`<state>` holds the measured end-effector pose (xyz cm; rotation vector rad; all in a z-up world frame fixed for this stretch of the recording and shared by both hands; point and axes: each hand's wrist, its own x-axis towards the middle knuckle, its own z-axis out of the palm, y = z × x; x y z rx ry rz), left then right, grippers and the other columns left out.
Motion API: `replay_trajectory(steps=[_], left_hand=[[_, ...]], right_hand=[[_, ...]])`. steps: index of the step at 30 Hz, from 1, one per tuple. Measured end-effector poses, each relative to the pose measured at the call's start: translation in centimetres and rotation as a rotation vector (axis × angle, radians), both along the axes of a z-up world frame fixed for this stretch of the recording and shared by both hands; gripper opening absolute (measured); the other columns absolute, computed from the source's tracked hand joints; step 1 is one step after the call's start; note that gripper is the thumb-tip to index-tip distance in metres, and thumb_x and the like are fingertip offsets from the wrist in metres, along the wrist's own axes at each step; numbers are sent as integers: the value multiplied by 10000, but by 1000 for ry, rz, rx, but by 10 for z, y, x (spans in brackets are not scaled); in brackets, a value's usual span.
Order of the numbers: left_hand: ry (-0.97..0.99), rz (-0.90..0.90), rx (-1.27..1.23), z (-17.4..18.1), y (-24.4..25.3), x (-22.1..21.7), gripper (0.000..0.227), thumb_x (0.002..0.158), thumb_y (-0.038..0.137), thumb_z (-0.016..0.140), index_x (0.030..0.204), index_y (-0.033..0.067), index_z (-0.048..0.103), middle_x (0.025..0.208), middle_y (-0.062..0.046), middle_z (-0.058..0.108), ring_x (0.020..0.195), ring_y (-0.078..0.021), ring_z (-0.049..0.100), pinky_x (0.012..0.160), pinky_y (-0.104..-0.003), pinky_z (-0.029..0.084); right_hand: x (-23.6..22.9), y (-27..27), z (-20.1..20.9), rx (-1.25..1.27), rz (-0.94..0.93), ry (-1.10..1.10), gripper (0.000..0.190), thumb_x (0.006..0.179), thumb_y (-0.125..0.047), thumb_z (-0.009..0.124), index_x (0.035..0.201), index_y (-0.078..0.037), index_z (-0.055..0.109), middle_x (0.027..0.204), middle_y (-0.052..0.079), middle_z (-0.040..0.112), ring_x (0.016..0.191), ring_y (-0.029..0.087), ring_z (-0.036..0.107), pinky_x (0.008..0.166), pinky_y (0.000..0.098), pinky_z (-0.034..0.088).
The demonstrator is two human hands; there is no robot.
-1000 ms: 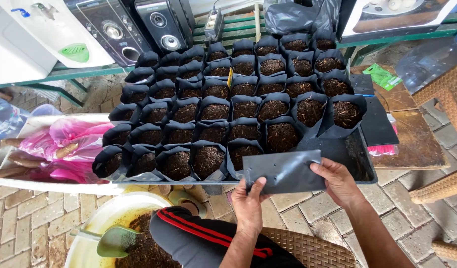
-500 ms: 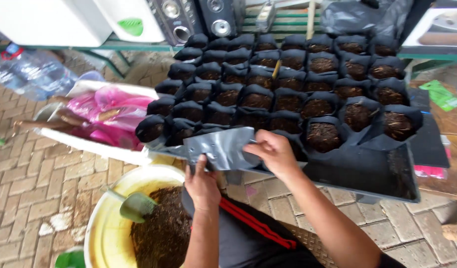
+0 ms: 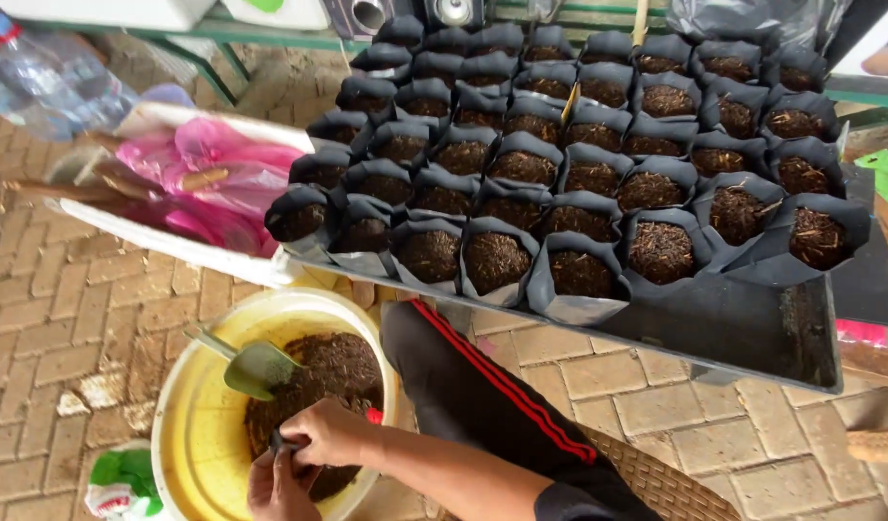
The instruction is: Filling black nursery bags with planting soil using a scoop from a large yellow bucket.
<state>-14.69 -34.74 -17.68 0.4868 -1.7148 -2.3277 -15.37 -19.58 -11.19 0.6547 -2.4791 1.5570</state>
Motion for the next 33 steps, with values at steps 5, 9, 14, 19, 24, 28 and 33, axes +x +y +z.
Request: replay_trajectory(steps=[5, 9, 14, 19, 24, 28, 33], left_hand=[[-6, -86, -467, -39, -23, 26, 153, 953, -21, 639, 1084, -62, 572, 984, -216, 698, 745, -312, 757, 601, -377, 666], [242, -68, -1035, -55, -16, 35, 224, 873, -45, 704, 1076, -75, 615, 999, -210, 695, 799, -304, 739, 658, -365, 644], [244, -42, -1135, -73, -13, 34, 236, 753, -74, 754, 958, 12, 673, 994, -154, 703, 790, -262, 711, 682, -386, 593], [158, -117, -1230, -21, 2, 40, 85, 876, -54, 710, 849, -5, 646, 1106, -140, 732, 769, -263, 722, 609, -386, 600], [524, -385, -1653, -66, -31, 19, 121, 907, -51, 675, 820, 19, 723, 1239, -124, 714, 953, -270, 761, 645, -363, 642], [662, -619, -1571, -135, -75, -16, 331, 768, -73, 609, 1068, -2, 728, 1282, -218, 628, 1242, -372, 633, 971, -416, 610], [621, -804, -1696, -193, -113, -63, 413, 759, -31, 668, 1166, -3, 736, 1234, -158, 643, 1305, -330, 594, 1162, -472, 516]], right_hand=[[24, 9, -45, -102, -16, -423, 265, 944, -135, 749, 767, -83, 559, 720, 63, 594, 579, 142, 508, 531, 309, 484], [22, 19, -58, -240, -270, -452, 251, 932, -28, 650, 737, -109, 515, 752, 15, 593, 586, 107, 529, 522, 298, 514], [15, 41, -60, -106, -614, -44, 207, 794, 124, 579, 711, -12, 448, 627, 121, 500, 561, 181, 478, 516, 354, 405], [-1, 51, -65, -122, -722, -249, 203, 840, 95, 586, 709, -23, 486, 622, 96, 522, 544, 175, 503, 491, 350, 442], [7, 39, -83, -85, -632, -400, 232, 834, 129, 554, 714, -57, 487, 685, 73, 547, 566, 150, 510, 479, 323, 471], [16, 37, -82, -39, -454, -345, 306, 843, 147, 569, 719, -73, 396, 712, 107, 485, 580, 174, 451, 453, 310, 458], [14, 34, -79, 82, -495, -291, 266, 830, 163, 540, 691, -50, 464, 701, 71, 530, 594, 154, 541, 510, 291, 548]])
